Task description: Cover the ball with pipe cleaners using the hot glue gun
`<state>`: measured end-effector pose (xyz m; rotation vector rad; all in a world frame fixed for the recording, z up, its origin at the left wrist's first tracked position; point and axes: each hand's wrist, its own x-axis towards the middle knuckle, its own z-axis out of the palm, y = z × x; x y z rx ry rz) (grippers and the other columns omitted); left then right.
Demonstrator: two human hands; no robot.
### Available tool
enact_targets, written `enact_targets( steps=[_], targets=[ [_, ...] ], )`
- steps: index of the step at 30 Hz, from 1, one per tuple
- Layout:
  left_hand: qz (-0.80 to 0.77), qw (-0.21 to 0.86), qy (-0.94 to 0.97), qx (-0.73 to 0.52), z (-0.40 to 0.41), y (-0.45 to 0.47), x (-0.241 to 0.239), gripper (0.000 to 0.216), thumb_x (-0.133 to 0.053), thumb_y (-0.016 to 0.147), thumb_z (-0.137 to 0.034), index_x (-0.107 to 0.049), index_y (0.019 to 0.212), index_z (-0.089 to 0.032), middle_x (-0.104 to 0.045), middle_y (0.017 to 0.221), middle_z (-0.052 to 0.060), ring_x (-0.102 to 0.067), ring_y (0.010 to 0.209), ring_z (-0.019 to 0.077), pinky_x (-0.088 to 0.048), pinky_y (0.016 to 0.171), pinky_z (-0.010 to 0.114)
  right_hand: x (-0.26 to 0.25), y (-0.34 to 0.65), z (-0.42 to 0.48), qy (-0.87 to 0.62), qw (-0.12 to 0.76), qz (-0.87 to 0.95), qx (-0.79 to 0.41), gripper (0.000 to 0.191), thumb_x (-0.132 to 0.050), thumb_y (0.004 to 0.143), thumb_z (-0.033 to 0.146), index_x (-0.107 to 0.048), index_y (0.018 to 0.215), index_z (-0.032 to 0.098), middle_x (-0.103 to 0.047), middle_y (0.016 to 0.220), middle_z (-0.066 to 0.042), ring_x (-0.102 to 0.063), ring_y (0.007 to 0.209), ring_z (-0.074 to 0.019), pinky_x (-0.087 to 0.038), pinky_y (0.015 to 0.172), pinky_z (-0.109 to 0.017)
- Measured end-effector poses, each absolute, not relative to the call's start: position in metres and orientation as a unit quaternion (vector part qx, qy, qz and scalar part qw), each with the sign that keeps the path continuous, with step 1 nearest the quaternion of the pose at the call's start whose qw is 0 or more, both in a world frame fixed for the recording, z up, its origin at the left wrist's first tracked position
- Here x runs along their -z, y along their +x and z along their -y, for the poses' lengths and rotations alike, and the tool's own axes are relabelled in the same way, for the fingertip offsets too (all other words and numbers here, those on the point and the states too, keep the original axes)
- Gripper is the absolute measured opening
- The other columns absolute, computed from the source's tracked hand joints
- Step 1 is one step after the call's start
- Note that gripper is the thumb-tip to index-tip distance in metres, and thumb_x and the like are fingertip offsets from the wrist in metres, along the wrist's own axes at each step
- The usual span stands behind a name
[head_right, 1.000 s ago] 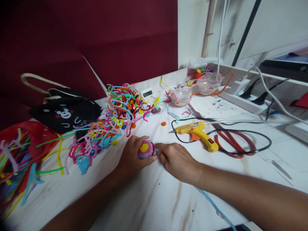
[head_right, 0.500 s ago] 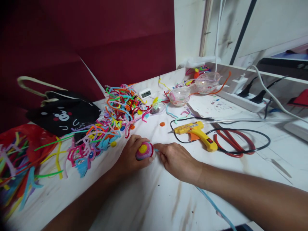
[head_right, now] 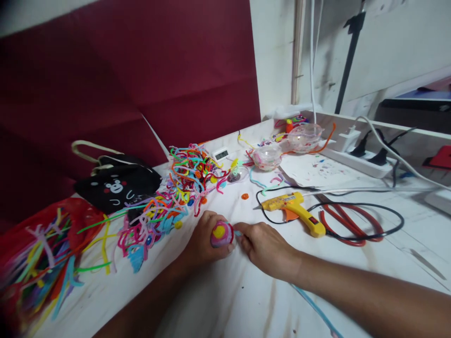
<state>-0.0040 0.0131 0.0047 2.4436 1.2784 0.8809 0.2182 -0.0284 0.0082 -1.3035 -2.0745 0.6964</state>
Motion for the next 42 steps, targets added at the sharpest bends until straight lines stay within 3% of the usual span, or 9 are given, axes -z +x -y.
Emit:
enact_targets(
  steps=[8, 13, 18, 25, 33, 42],
  targets=[
    [-0.447, 0.141, 0.835, -0.287, -0.015, -0.005, -0.005, 0.051, -0.091, 0.057, -0.028, -0.066, 0.102, -0.03, -0.068, 0.102, 0.006, -0.078, 0.095, 0.0336, -0.072, 0.086, 0.051, 0.0, 0.211, 0.019, -0.433, 0.351, 0.693, -0.457, 0.035, -0.06, 0.091, 0.017, -0.084, 0.116, 0.022, -0.068, 0.059, 0.0, -0.054, 0.054, -0.0184, -0.041, 0.048, -0.028],
    [-0.452, 0.15, 0.832, -0.285, -0.016, -0.005, -0.005, 0.05, -0.089, 0.057, -0.027, -0.068, 0.102, -0.029, -0.07, 0.103, 0.007, -0.078, 0.099, 0.0361, -0.071, 0.088, 0.053, -0.005, 0.209, 0.013, -0.43, 0.329, 0.646, -0.538, 0.037, -0.059, 0.091, 0.02, -0.08, 0.121, 0.02, -0.061, 0.055, 0.004, -0.043, 0.045, -0.0145, -0.033, 0.041, -0.025],
    [-0.466, 0.171, 0.822, -0.279, -0.018, -0.006, 0.0, 0.05, -0.091, 0.058, -0.036, -0.07, 0.102, -0.028, -0.069, 0.103, 0.005, -0.077, 0.1, 0.0333, -0.069, 0.09, 0.051, -0.004, 0.21, 0.005, -0.435, 0.286, 0.612, -0.595, 0.046, -0.062, 0.086, 0.024, -0.075, 0.129, 0.016, -0.061, 0.053, 0.007, -0.041, 0.038, -0.0115, -0.034, 0.037, -0.021],
    [-0.472, 0.189, 0.815, -0.28, -0.019, -0.005, 0.004, 0.053, -0.088, 0.059, -0.037, -0.072, 0.108, -0.026, -0.069, 0.109, 0.007, -0.075, 0.107, 0.0348, -0.065, 0.097, 0.052, -0.001, 0.21, 0.003, -0.435, 0.274, 0.6, -0.612, 0.052, -0.064, 0.086, 0.026, -0.069, 0.136, 0.01, -0.06, 0.053, 0.008, -0.041, 0.039, -0.0104, -0.033, 0.036, -0.02],
    [-0.472, 0.193, 0.816, -0.273, -0.018, -0.005, 0.0, 0.045, -0.086, 0.061, -0.04, -0.07, 0.1, -0.025, -0.067, 0.106, 0.007, -0.075, 0.104, 0.0348, -0.064, 0.094, 0.052, -0.004, 0.211, 0.008, -0.439, 0.291, 0.606, -0.597, 0.047, -0.067, 0.092, 0.034, -0.073, 0.133, 0.013, -0.058, 0.053, 0.007, -0.041, 0.041, -0.0114, -0.032, 0.04, -0.021],
    [-0.483, 0.202, 0.813, -0.255, -0.017, -0.006, 0.001, 0.044, -0.088, 0.063, -0.04, -0.069, 0.1, -0.025, -0.068, 0.108, 0.007, -0.073, 0.107, 0.0356, -0.062, 0.097, 0.055, -0.01, 0.211, 0.015, -0.436, 0.303, 0.64, -0.557, 0.045, -0.064, 0.091, 0.028, -0.077, 0.131, 0.012, -0.059, 0.061, 0.004, -0.044, 0.048, -0.0127, -0.034, 0.043, -0.023]
  ],
)
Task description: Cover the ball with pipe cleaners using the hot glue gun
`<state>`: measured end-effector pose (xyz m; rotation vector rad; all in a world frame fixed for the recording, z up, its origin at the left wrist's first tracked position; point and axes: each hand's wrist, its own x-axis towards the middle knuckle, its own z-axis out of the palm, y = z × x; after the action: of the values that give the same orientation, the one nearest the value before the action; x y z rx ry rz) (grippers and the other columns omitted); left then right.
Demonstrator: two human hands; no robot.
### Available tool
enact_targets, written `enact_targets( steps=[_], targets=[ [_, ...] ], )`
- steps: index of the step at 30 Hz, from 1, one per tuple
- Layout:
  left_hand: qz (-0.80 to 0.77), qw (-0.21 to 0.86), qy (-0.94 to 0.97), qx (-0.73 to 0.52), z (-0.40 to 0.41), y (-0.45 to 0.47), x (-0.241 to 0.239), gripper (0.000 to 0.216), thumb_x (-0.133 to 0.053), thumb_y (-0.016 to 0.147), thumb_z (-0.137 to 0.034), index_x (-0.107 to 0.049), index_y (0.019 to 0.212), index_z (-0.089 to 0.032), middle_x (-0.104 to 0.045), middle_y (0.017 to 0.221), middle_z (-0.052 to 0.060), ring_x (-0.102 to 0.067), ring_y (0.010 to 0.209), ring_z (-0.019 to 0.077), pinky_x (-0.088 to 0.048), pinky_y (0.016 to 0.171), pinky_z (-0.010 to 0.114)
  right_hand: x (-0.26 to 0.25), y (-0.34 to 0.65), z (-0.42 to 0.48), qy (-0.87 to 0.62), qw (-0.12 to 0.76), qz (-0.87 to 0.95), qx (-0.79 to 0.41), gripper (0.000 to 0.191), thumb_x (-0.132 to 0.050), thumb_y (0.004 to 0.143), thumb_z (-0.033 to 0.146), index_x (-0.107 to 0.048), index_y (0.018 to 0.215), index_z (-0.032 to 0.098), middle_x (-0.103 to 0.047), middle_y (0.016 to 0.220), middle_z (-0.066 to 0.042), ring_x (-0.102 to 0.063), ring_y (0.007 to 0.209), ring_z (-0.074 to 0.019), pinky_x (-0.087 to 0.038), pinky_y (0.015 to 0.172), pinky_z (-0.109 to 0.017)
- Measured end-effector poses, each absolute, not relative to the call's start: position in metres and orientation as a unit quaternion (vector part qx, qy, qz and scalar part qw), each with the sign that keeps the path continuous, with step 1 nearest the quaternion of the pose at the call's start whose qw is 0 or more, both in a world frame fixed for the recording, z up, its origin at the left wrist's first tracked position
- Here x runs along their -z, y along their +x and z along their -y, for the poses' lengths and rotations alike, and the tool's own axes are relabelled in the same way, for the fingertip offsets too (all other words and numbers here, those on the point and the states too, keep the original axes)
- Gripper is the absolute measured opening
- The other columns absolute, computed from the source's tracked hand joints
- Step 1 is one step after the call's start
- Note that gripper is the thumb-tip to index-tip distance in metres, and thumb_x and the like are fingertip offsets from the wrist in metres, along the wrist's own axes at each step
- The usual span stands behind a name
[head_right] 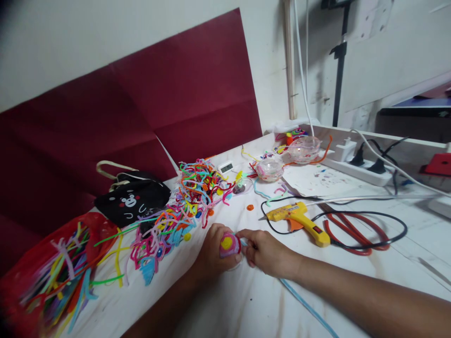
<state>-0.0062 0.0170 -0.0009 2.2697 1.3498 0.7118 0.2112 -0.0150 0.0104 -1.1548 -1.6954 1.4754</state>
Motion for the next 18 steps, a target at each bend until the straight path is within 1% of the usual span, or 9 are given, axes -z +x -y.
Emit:
enact_targets(
  steps=[5, 9, 11, 13, 15, 17, 18],
  targets=[
    [-0.49, 0.205, 0.81, -0.249, -0.015, -0.006, 0.002, 0.043, -0.089, 0.066, -0.039, -0.069, 0.101, -0.025, -0.067, 0.109, 0.006, -0.072, 0.107, 0.0338, -0.06, 0.098, 0.052, -0.008, 0.208, 0.017, -0.434, 0.305, 0.664, -0.527, 0.045, -0.061, 0.089, 0.022, -0.078, 0.129, 0.014, -0.059, 0.063, 0.003, -0.046, 0.054, -0.0138, -0.035, 0.048, -0.023],
    [-0.489, 0.203, 0.812, -0.247, -0.014, -0.007, 0.004, 0.044, -0.09, 0.069, -0.042, -0.069, 0.104, -0.026, -0.068, 0.112, 0.007, -0.071, 0.11, 0.0334, -0.06, 0.099, 0.051, -0.005, 0.206, 0.02, -0.437, 0.313, 0.685, -0.492, 0.042, -0.061, 0.088, 0.023, -0.081, 0.125, 0.016, -0.059, 0.063, 0.003, -0.048, 0.058, -0.0152, -0.037, 0.052, -0.024],
    [-0.479, 0.205, 0.817, -0.245, -0.015, -0.009, 0.005, 0.045, -0.091, 0.071, -0.046, -0.069, 0.105, -0.026, -0.069, 0.114, 0.007, -0.07, 0.111, 0.0329, -0.06, 0.1, 0.05, -0.003, 0.206, 0.022, -0.438, 0.319, 0.697, -0.469, 0.042, -0.062, 0.088, 0.025, -0.082, 0.124, 0.018, -0.063, 0.066, 0.002, -0.049, 0.059, -0.0159, -0.038, 0.054, -0.026],
    [-0.468, 0.208, 0.825, -0.239, -0.017, -0.011, 0.005, 0.048, -0.092, 0.07, -0.05, -0.069, 0.105, -0.025, -0.07, 0.115, 0.008, -0.07, 0.111, 0.0326, -0.061, 0.099, 0.05, -0.001, 0.207, 0.023, -0.44, 0.325, 0.709, -0.445, 0.042, -0.062, 0.089, 0.028, -0.083, 0.125, 0.019, -0.071, 0.072, -0.001, -0.053, 0.063, -0.0173, -0.041, 0.059, -0.028],
    [-0.465, 0.211, 0.828, -0.231, -0.018, -0.011, 0.005, 0.053, -0.094, 0.067, -0.054, -0.068, 0.103, -0.025, -0.07, 0.115, 0.008, -0.07, 0.11, 0.033, -0.06, 0.1, 0.051, 0.0, 0.208, 0.024, -0.439, 0.324, 0.72, -0.429, 0.044, -0.063, 0.09, 0.03, -0.082, 0.128, 0.02, -0.081, 0.086, -0.005, -0.062, 0.071, -0.0203, -0.047, 0.067, -0.03],
    [-0.469, 0.212, 0.827, -0.226, -0.019, -0.011, 0.004, 0.062, -0.097, 0.06, -0.059, -0.066, 0.102, -0.025, -0.069, 0.112, 0.008, -0.07, 0.108, 0.0341, -0.061, 0.099, 0.053, 0.001, 0.209, 0.024, -0.435, 0.318, 0.729, -0.422, 0.045, -0.061, 0.091, 0.031, -0.081, 0.131, 0.021, -0.086, 0.1, -0.009, -0.071, 0.084, -0.0239, -0.052, 0.076, -0.033],
    [-0.47, 0.213, 0.826, -0.228, -0.019, -0.011, 0.003, 0.065, -0.098, 0.056, -0.059, -0.066, 0.102, -0.025, -0.068, 0.111, 0.007, -0.07, 0.107, 0.0346, -0.061, 0.098, 0.054, 0.001, 0.209, 0.024, -0.434, 0.315, 0.732, -0.42, 0.046, -0.06, 0.093, 0.031, -0.08, 0.132, 0.021, -0.087, 0.104, -0.009, -0.074, 0.087, -0.025, -0.053, 0.078, -0.033]
  ],
)
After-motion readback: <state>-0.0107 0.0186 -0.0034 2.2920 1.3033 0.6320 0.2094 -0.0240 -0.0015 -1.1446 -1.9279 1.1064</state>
